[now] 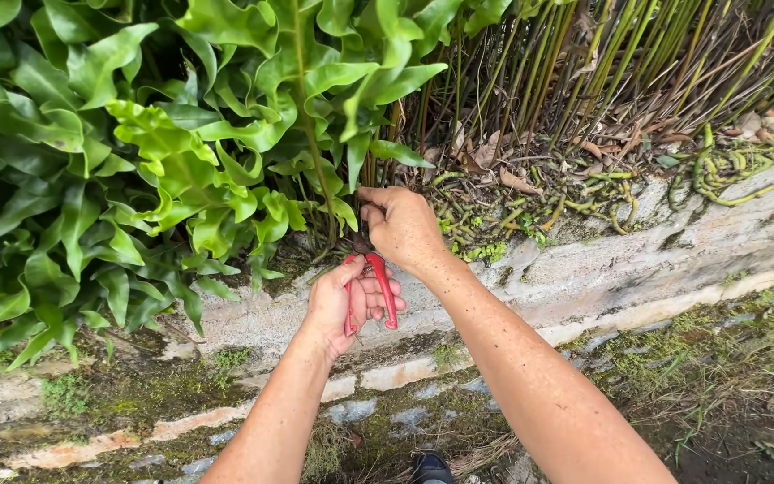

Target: Trimming plant stems from a stone wall using garden shears

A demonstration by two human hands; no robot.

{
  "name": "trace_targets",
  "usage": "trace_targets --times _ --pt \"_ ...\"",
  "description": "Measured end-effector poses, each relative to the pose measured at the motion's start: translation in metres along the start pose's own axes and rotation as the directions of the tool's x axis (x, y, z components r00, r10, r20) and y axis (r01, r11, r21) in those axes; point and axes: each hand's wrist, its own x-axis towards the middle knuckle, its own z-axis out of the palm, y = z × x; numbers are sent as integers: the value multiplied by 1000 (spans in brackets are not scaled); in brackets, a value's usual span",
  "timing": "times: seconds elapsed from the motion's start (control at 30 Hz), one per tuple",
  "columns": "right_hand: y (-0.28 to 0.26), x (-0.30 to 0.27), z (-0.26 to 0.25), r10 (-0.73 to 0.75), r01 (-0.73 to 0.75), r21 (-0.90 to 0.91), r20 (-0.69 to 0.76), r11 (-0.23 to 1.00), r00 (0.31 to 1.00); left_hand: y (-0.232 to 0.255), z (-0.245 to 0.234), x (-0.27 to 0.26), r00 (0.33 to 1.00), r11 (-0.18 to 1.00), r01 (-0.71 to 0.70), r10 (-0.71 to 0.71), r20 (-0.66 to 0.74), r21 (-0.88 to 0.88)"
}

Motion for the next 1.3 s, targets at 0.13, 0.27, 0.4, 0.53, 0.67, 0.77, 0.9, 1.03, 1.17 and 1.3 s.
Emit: trace_targets --times 0.13,0.27,0.4,0.53,0.67,0.77,0.9,1.03,1.17,1.3 --pt "-9 4 1 43 -44 -15 -11 999 999 -4 1 5 999 999 -22 21 -27 -41" --pt "-1 11 5 73 -73 3 -36 997 997 -11 3 8 996 997 -33 28 -82 -68" --pt "-3 16 1 17 -17 5 21 1000 1000 -14 5 11 995 995 -38 29 -94 -95" --pt "5 23 -10 -31 24 99 68 995 997 -11 10 14 1000 989 -20 17 -23 -147" --pt "-8 20 -25 63 -72 194 53 978 997 -14 4 21 998 992 -46 39 -58 -120" --pt "10 21 -14 -39 51 317 -44 947 998 -19 -1 16 976 995 -97 90 -199 -29" --pt "13 12 -36 -125 154 268 -120 951 985 -22 9 -13 971 988 -31 65 -229 151" --pt "14 -2 -34 1 25 289 -89 957 996 -30 7 -20 990 997 -24 34 -140 72" --pt "15 -6 -26 21 -7 299 -42 954 999 -17 19 -23 995 998 -58 57 -76 -8" --pt "-7 -12 -12 -41 53 325 -44 944 998 -13 16 -23 993 997 -77 76 -88 -12"
